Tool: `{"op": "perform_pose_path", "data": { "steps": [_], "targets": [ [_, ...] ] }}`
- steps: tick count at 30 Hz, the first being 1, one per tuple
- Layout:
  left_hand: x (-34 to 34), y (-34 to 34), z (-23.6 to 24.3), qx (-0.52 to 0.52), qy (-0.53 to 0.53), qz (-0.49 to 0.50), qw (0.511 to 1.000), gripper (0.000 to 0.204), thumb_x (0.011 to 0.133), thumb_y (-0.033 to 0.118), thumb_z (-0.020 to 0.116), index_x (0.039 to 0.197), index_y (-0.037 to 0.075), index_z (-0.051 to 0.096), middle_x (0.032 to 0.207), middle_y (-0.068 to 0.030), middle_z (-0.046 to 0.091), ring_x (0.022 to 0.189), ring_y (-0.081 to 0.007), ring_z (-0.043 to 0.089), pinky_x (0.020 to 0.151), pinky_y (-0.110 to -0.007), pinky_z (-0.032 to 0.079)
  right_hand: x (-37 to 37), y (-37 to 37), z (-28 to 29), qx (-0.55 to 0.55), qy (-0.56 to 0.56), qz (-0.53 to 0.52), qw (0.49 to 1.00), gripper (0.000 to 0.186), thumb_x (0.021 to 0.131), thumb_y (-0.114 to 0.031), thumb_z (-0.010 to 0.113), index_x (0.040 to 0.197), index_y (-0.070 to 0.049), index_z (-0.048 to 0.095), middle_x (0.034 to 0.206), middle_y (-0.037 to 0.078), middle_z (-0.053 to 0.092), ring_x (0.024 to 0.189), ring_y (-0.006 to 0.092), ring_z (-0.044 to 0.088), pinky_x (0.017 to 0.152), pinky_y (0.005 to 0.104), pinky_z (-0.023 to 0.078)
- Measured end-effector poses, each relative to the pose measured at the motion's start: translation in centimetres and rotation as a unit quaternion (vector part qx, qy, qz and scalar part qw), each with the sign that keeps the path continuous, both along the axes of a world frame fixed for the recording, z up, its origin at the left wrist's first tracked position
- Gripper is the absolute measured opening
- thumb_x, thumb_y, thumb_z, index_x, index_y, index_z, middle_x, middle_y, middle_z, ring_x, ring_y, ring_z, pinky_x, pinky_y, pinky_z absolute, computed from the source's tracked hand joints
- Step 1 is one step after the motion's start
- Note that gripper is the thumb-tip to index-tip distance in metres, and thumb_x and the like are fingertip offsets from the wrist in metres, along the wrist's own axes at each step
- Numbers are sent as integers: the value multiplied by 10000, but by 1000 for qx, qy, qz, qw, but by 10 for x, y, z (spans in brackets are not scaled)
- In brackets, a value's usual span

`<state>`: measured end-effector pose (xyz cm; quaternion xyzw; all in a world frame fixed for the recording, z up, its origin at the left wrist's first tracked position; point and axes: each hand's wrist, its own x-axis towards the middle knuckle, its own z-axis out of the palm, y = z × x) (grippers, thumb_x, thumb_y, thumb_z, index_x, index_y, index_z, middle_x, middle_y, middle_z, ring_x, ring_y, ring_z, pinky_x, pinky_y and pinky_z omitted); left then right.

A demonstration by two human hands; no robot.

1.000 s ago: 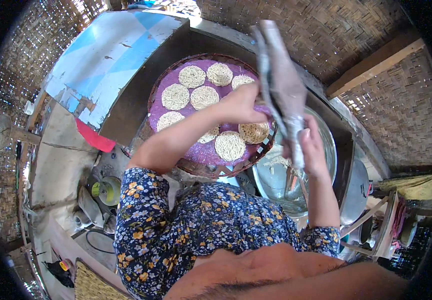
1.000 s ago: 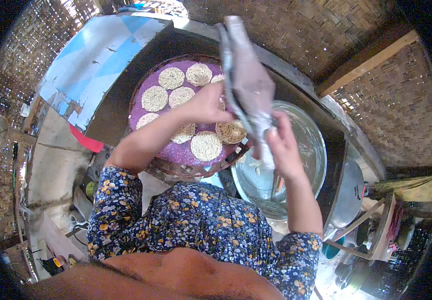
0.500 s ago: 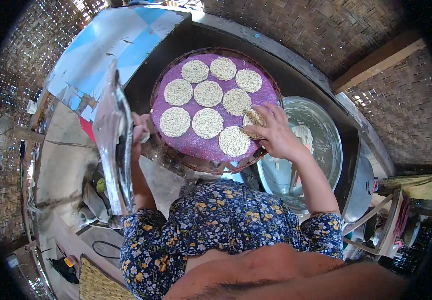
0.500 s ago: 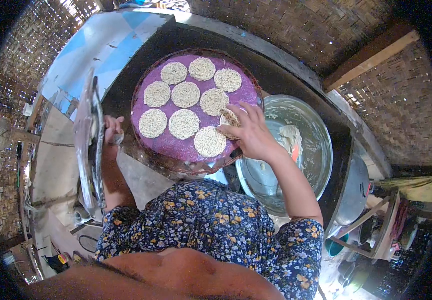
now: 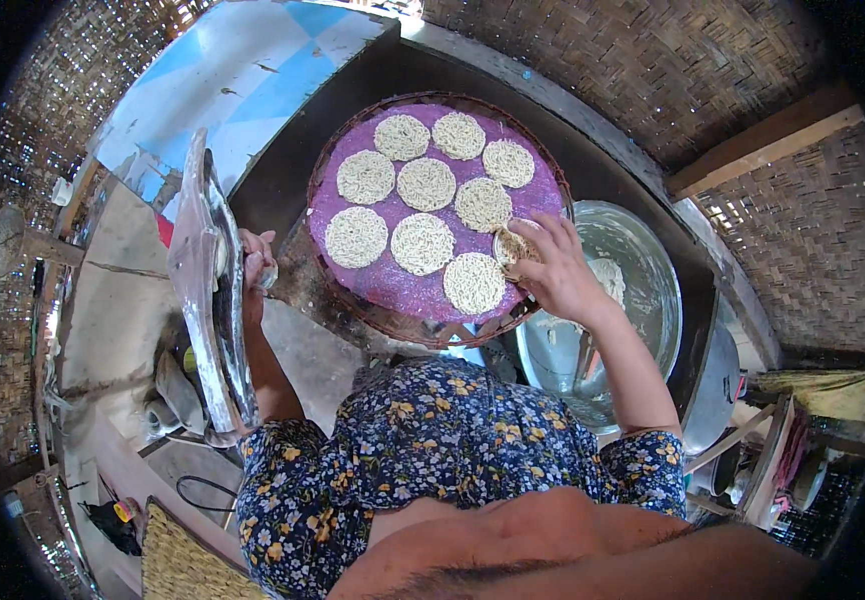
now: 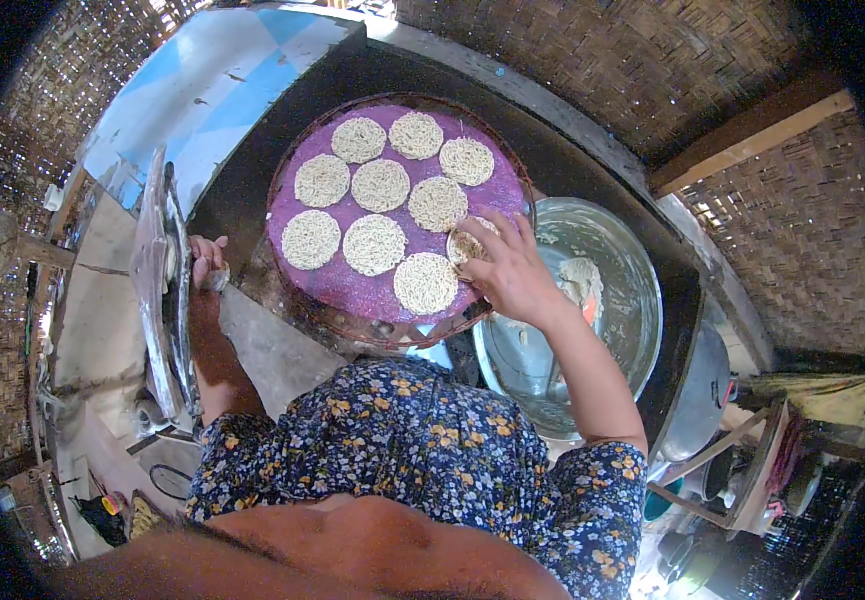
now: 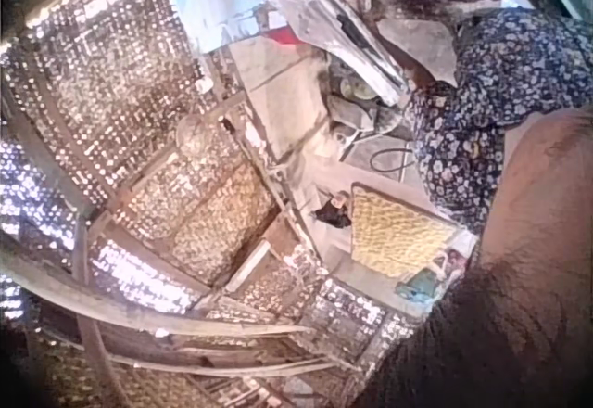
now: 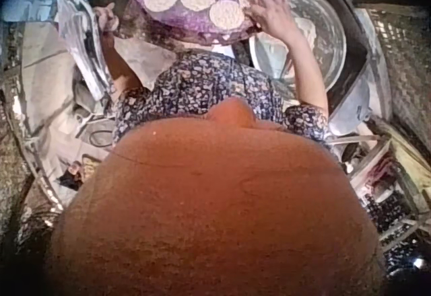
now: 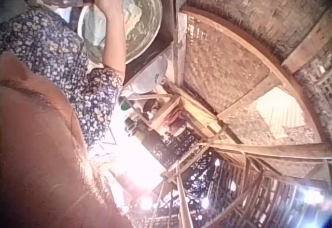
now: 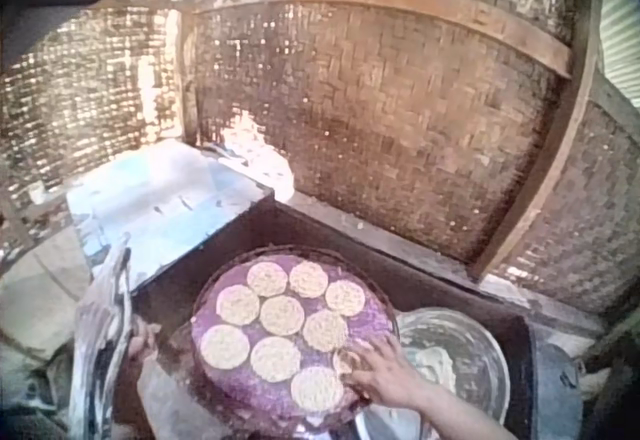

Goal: The person uses a metal mold and a wooden spatula to form small circular portions of dough from a bowl onto a purple tray.

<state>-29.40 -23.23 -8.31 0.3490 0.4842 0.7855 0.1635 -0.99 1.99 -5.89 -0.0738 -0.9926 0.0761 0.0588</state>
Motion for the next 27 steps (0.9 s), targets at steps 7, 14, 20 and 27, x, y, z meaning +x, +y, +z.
{"op": "perform_pose_path", "data": {
  "steps": [7,14,20,27],
  "targets": [
    [-11,-21,-27,-26,-17,37,999,223,714,135,639,837,101,457,694,-8,437,648,-118,472,846,-426,365,20,13,-2,-148,173,-109,968,146,636,-113,653,766,-101,586,1160,95,463,1137,319,361,958,437,265],
    [-18,-36,-60,-341,7,-21,940,321,681,163,658,951,44,529,854,-71,570,738,-157,548,781,-358,429,29,11,-4,-205,154,-104,961,161,652,-129,658,805,-101,616,1149,99,472,1111,313,386,948,422,284],
    [-23,-41,-106,-558,220,-105,793,366,670,162,604,1000,12,559,931,-161,601,874,-247,568,785,-337,419,14,0,-10,-111,122,-83,983,179,650,-69,622,817,-131,635,1146,90,472,1121,326,367,948,448,275],
    [-22,-35,-155,-574,239,-130,772,341,683,116,577,1009,16,563,976,-174,596,913,-243,567,796,-342,419,1,-6,-9,-59,104,-77,990,276,613,-22,586,844,-162,641,1168,68,462,1124,342,360,946,457,268]
  ]
}}
